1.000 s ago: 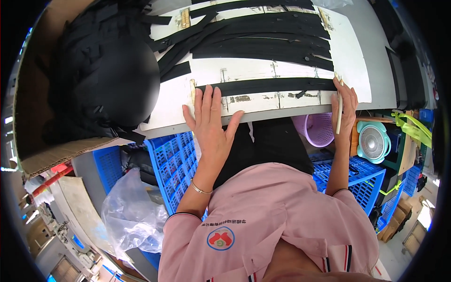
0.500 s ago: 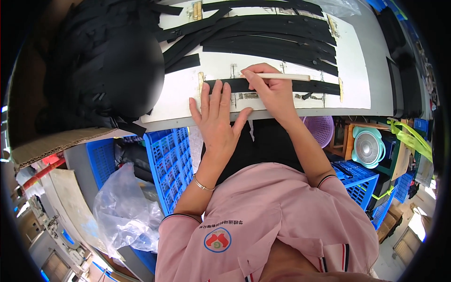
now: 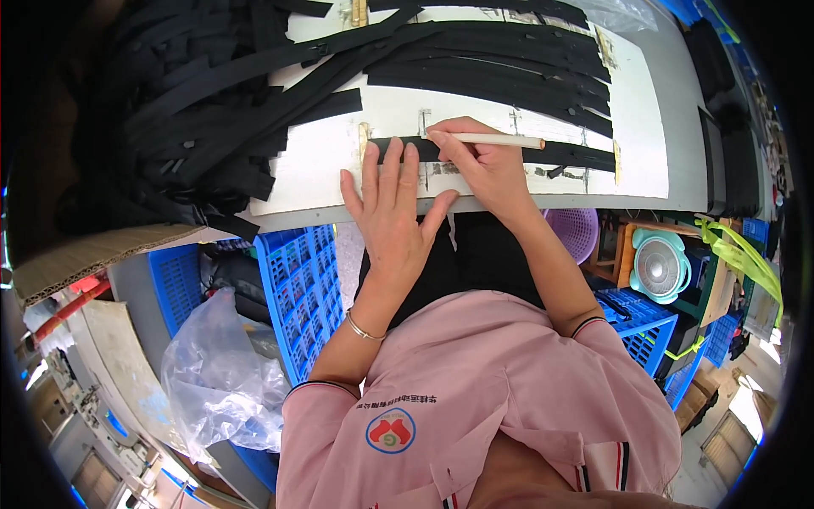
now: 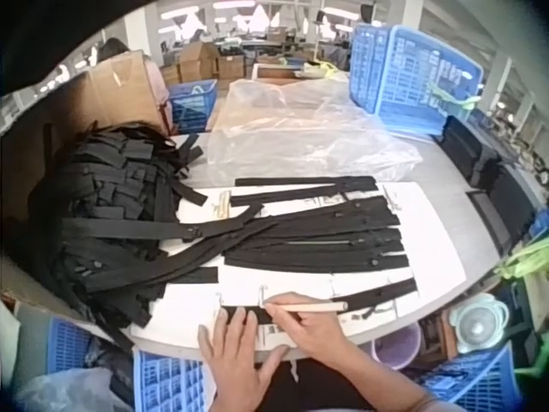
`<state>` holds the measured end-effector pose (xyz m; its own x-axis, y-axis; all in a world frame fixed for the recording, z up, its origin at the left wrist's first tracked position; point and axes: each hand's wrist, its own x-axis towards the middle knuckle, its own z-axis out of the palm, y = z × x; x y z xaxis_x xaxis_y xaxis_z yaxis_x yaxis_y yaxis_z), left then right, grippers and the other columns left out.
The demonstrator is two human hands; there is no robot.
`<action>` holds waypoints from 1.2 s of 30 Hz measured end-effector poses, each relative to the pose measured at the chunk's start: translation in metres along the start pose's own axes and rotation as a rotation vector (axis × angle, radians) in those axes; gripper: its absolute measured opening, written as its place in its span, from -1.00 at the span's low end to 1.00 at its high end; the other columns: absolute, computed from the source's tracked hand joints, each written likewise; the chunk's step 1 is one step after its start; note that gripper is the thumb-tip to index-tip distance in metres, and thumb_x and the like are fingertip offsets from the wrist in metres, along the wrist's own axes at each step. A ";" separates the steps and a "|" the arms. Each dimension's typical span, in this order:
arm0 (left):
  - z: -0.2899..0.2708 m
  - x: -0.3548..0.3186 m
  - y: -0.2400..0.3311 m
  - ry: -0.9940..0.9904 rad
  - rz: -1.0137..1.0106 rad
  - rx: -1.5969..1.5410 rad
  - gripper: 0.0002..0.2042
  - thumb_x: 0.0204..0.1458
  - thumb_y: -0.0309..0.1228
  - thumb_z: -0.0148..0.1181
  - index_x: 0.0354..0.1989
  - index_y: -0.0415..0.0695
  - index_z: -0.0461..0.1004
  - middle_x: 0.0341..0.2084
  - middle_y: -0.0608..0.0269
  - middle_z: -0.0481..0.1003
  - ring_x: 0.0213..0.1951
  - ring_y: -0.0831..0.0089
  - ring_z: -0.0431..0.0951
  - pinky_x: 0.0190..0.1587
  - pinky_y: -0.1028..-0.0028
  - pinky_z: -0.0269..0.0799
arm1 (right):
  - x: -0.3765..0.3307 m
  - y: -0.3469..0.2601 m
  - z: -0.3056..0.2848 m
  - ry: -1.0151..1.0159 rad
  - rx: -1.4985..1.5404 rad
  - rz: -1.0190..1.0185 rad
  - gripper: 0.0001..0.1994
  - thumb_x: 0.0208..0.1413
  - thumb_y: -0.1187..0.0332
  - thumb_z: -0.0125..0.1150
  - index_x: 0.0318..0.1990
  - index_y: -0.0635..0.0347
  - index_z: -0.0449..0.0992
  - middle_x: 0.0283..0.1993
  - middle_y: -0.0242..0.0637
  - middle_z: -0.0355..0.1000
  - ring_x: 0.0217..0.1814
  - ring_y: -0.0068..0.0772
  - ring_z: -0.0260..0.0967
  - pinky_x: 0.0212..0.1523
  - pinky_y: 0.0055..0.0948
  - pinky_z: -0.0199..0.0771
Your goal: Marking and organizing black webbing straps on a workbench using a marker.
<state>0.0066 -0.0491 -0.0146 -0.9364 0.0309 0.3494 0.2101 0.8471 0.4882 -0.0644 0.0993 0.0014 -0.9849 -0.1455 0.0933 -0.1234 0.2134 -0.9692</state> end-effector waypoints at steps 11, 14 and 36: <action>-0.001 0.000 0.000 -0.020 -0.017 -0.001 -0.32 0.08 -0.13 0.43 0.35 -0.16 0.41 0.36 0.11 0.36 0.46 0.03 0.18 0.47 -0.13 -0.21 | -0.005 0.000 -0.010 -0.123 -0.058 0.036 -0.84 0.30 0.41 0.29 -0.20 0.35 0.68 -0.42 -0.38 0.55 -0.46 -0.67 0.39 -0.44 -0.61 0.36; 0.000 0.000 -0.001 -0.011 -0.007 0.009 -0.33 0.09 -0.03 0.39 0.28 -0.23 0.45 0.31 0.08 0.39 0.45 0.02 0.20 0.46 -0.17 -0.25 | -0.004 0.001 -0.008 -0.123 -0.036 0.045 -0.85 0.28 0.41 0.31 -0.20 0.36 0.68 -0.41 -0.37 0.56 -0.46 -0.67 0.40 -0.45 -0.61 0.36; -0.004 0.010 0.020 -0.052 0.057 0.003 -0.33 0.10 -0.11 0.41 0.34 -0.17 0.41 0.37 0.09 0.34 0.48 0.04 0.14 0.49 -0.15 -0.27 | -0.019 0.011 -0.087 0.270 -0.124 0.071 -0.78 0.32 0.33 0.24 -0.27 0.30 0.69 -0.53 -0.48 0.45 -0.49 -0.77 0.26 -0.48 -0.64 0.17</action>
<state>0.0025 -0.0339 0.0018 -0.9365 0.1065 0.3341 0.2626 0.8445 0.4668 -0.0571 0.1882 0.0091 -0.9862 0.1322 0.0997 -0.0506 0.3321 -0.9419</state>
